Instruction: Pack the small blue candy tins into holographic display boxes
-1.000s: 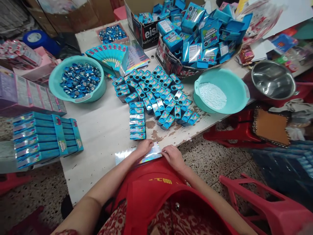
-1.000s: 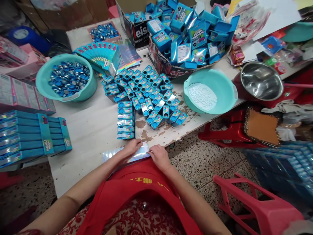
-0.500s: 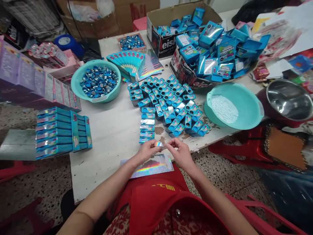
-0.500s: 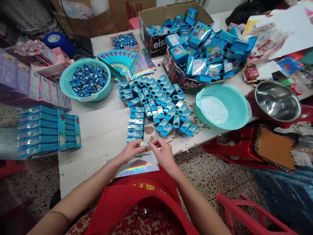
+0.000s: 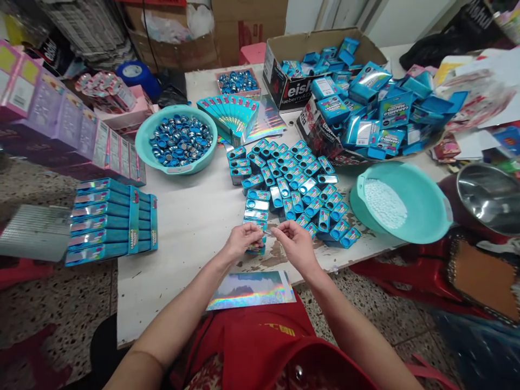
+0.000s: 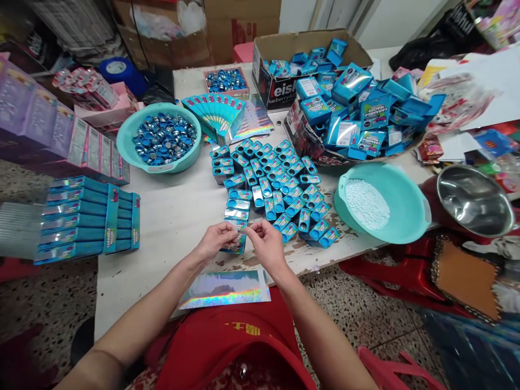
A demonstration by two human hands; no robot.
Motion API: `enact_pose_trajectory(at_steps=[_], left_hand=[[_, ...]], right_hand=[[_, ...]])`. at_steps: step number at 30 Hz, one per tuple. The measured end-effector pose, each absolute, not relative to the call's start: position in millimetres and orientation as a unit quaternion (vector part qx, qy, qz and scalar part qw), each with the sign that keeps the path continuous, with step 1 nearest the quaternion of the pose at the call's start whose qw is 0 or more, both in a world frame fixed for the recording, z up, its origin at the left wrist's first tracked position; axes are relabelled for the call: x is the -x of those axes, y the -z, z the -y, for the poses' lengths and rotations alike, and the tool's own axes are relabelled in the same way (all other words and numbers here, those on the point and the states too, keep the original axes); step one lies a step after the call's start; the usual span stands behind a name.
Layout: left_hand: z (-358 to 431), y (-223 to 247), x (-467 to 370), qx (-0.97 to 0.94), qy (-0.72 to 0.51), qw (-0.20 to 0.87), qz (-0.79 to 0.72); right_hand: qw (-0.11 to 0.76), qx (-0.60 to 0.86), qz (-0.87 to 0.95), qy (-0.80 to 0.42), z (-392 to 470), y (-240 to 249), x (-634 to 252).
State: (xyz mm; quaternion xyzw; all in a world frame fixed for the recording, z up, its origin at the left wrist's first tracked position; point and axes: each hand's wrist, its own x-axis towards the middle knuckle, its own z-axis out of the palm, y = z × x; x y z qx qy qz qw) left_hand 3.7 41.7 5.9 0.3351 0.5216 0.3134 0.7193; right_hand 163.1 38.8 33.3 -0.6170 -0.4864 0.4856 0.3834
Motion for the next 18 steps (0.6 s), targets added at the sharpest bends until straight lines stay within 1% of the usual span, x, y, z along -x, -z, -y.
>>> enact_pose_trajectory(at_steps=[3,6,9,11,14,18], left_hand=[[-53,2,4,-0.356,-0.322,0.679,-0.556],[-77,7,18,-0.448,-0.333,0.602,-0.57],[-106,11,30,-0.557,-0.295,0.489,-0.603],[-122,15,34,-0.609,-0.252,0.435,-0.613],[-136,25,36,-0.647,-0.217,0.414,-0.603],[-141,40,34,-0.646,-0.212,0.418,-0.602]], right_hand=[[0.388,0.634,0.473,-0.473,-48,-18,-154],[0.383,0.684,0.482,-0.391,-66,3,-140],[0.387,0.722,0.477,-0.318,-87,25,-125],[0.389,0.729,0.477,-0.301,-99,38,-118],[0.374,0.732,0.489,-0.291,-109,52,-115],[0.364,0.735,0.514,-0.253,-114,60,-114]])
